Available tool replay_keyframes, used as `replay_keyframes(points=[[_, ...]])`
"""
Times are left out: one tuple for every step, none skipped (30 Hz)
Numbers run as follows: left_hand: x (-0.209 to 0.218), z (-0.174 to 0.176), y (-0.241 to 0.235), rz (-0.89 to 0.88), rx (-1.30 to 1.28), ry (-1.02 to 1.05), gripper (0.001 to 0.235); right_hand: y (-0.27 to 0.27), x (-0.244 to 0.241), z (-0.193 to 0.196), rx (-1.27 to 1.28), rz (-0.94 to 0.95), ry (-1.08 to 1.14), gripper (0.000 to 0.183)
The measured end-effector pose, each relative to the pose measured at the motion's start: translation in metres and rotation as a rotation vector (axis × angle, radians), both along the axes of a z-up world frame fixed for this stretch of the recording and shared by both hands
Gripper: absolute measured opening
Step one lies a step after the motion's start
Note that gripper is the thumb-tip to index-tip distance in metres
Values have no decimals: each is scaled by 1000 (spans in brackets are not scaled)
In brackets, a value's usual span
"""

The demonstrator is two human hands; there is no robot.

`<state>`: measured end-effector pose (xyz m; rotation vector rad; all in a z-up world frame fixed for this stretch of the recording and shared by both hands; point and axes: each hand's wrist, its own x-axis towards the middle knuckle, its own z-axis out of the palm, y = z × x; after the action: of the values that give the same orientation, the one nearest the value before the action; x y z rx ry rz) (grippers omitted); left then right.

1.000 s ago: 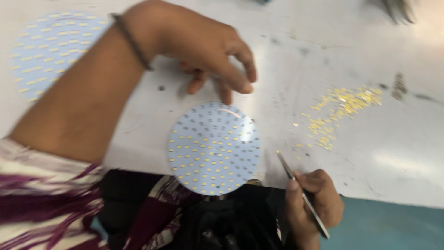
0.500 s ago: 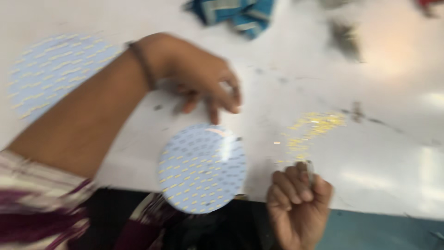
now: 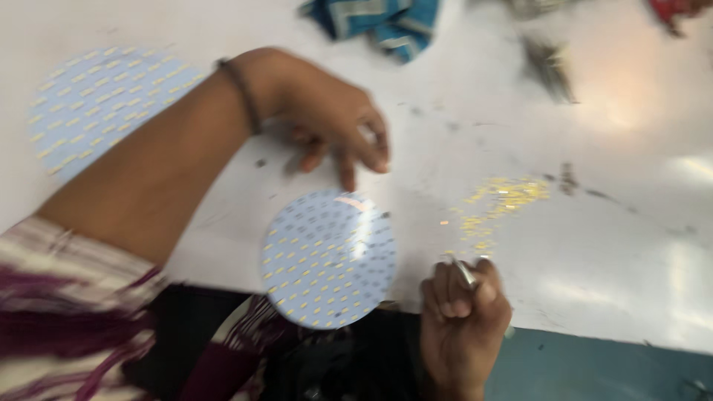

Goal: The person uses tweezers to pick small yellow LED chips from a pile on the table and places them one by one into empty slots on a circular LED board. The person repeats this process continuously across the board.

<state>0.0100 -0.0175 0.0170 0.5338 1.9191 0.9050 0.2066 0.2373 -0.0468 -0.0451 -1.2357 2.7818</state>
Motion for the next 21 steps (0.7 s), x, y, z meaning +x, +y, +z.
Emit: replay_keyframes(points=[[1,-1,-2,-13,11,-3,63,-8,4,-7,306,-72,142,20],[2,-4,-4,-11,15,0,61,-15,9,-12,559,-101,177,18],[0,-6,-4,-13,18,6,59,-23,13,-18,810,-132,221,16],[0,-10,-7,2,17,14,58,-30,15,-21,1060,-163,272,14],[-2,-12,-6,4,22,31,57,-35,15,-23,1200,-164,335,13],[-3,-14,-7,7,27,48,56,-39,14,-24,1337,-166,402,12],[-3,-14,-7,11,24,49,56,-42,13,-25,1480,-176,470,11],[-3,-14,-7,15,21,50,56,-45,11,-24,1526,-188,497,12],[-2,-12,-7,12,21,53,55,-47,10,-24,1576,-207,523,12],[0,-9,-7,11,16,55,55,-49,9,-23,1626,-225,549,13],[1,-7,-7,7,13,60,55,-50,8,-22,1631,-216,557,14],[2,-4,-6,4,10,64,55,-50,7,-21,1637,-207,566,15],[3,-3,-6,13,4,75,55,-51,6,-20,1641,-196,574,16],[4,-3,-6,21,-2,86,54,-52,6,-19,1657,-187,564,16],[5,-3,-6,30,-8,97,53,-52,6,-19,1671,-177,554,17],[5,-3,-6,30,-12,98,52,-53,6,-18,1686,-167,544,18],[4,-4,-5,29,-15,100,52,-53,6,-17,1689,-164,545,17],[4,-4,-5,29,-18,102,52,-54,6,-17,1692,-161,546,17],[3,-5,-5,34,-19,105,51,-55,5,-16,1697,-160,547,17],[4,-5,-5,39,-20,109,51,-55,5,-16,1696,-160,551,17],[4,-5,-5,43,-20,113,51,-56,5,-15,1697,-161,555,17]])
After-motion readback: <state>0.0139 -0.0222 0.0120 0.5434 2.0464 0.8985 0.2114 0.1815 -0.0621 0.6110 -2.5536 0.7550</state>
